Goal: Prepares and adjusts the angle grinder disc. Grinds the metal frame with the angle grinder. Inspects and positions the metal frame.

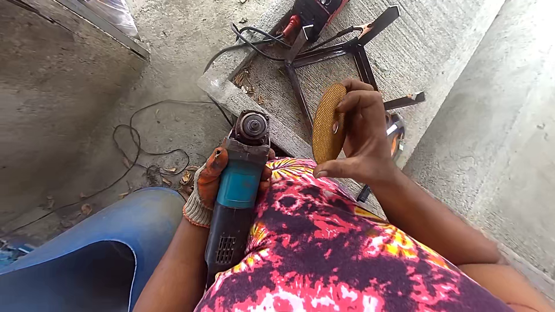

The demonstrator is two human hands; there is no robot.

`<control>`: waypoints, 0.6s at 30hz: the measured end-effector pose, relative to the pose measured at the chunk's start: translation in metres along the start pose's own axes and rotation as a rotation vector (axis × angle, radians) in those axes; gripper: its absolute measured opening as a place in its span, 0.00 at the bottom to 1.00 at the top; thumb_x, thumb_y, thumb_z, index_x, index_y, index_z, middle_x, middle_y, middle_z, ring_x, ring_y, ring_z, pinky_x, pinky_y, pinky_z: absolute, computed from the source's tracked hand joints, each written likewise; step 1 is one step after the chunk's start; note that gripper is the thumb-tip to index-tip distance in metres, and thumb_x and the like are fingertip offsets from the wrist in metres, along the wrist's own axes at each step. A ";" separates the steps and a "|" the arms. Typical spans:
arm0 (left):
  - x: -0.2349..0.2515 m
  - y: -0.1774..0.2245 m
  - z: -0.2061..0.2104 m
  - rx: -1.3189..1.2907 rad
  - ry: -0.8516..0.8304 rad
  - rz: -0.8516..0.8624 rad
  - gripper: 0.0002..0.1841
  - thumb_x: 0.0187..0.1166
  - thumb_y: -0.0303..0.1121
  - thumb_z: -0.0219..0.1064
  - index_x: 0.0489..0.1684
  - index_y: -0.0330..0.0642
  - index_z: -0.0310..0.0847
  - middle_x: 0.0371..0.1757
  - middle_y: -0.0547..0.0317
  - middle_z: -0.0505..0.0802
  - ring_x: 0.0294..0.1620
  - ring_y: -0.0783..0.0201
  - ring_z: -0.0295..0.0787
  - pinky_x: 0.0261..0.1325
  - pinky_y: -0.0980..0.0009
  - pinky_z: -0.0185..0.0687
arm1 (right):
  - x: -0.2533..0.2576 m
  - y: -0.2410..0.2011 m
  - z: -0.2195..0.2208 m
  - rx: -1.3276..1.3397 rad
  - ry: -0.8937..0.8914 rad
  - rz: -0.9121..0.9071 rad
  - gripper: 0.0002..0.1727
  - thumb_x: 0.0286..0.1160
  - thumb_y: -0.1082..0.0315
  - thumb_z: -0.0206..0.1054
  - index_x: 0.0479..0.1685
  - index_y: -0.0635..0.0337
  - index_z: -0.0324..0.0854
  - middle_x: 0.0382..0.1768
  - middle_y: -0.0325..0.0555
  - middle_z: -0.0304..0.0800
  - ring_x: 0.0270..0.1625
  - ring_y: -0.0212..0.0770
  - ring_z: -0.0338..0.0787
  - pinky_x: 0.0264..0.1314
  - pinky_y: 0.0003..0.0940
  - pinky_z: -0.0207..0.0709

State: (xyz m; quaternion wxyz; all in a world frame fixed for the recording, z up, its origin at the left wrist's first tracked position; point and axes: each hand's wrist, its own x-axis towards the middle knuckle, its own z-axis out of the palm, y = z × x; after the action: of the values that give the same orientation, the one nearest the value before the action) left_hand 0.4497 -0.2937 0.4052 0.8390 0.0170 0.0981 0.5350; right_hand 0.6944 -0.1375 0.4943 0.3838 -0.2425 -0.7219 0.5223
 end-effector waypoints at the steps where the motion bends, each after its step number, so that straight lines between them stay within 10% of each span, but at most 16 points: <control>1: -0.001 0.000 -0.001 -0.004 -0.006 -0.002 0.38 0.70 0.56 0.76 0.76 0.40 0.76 0.64 0.33 0.88 0.56 0.43 0.92 0.59 0.51 0.90 | -0.001 0.003 0.001 0.018 0.003 0.035 0.42 0.45 0.53 0.93 0.62 0.46 0.70 0.70 0.39 0.68 0.72 0.34 0.76 0.65 0.28 0.85; 6: -0.003 -0.003 0.002 -0.024 -0.030 0.014 0.41 0.68 0.58 0.76 0.74 0.36 0.77 0.62 0.34 0.89 0.55 0.44 0.92 0.59 0.52 0.90 | -0.004 0.013 0.004 0.155 -0.028 0.207 0.16 0.74 0.75 0.71 0.54 0.54 0.71 0.52 0.41 0.79 0.50 0.32 0.88 0.49 0.28 0.90; 12: -0.003 -0.007 0.010 -0.062 -0.091 0.060 0.46 0.62 0.61 0.78 0.75 0.34 0.75 0.59 0.33 0.89 0.49 0.45 0.93 0.54 0.56 0.91 | -0.015 0.018 0.011 0.220 -0.034 0.459 0.35 0.73 0.79 0.70 0.81 0.55 0.62 0.57 0.46 0.86 0.53 0.37 0.93 0.55 0.34 0.92; 18: -0.007 -0.010 0.010 0.058 -0.060 0.029 0.40 0.67 0.64 0.73 0.70 0.39 0.80 0.55 0.37 0.91 0.52 0.46 0.93 0.56 0.55 0.90 | -0.034 0.027 0.020 0.395 -0.072 0.736 0.17 0.75 0.80 0.69 0.60 0.58 0.77 0.47 0.46 0.91 0.45 0.38 0.94 0.50 0.37 0.92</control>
State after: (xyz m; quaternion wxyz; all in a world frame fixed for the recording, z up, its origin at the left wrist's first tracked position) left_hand 0.4573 -0.3036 0.4145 0.8329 0.0589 0.0881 0.5432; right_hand 0.6963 -0.1651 0.4552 0.1852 -0.3874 -0.4861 0.7611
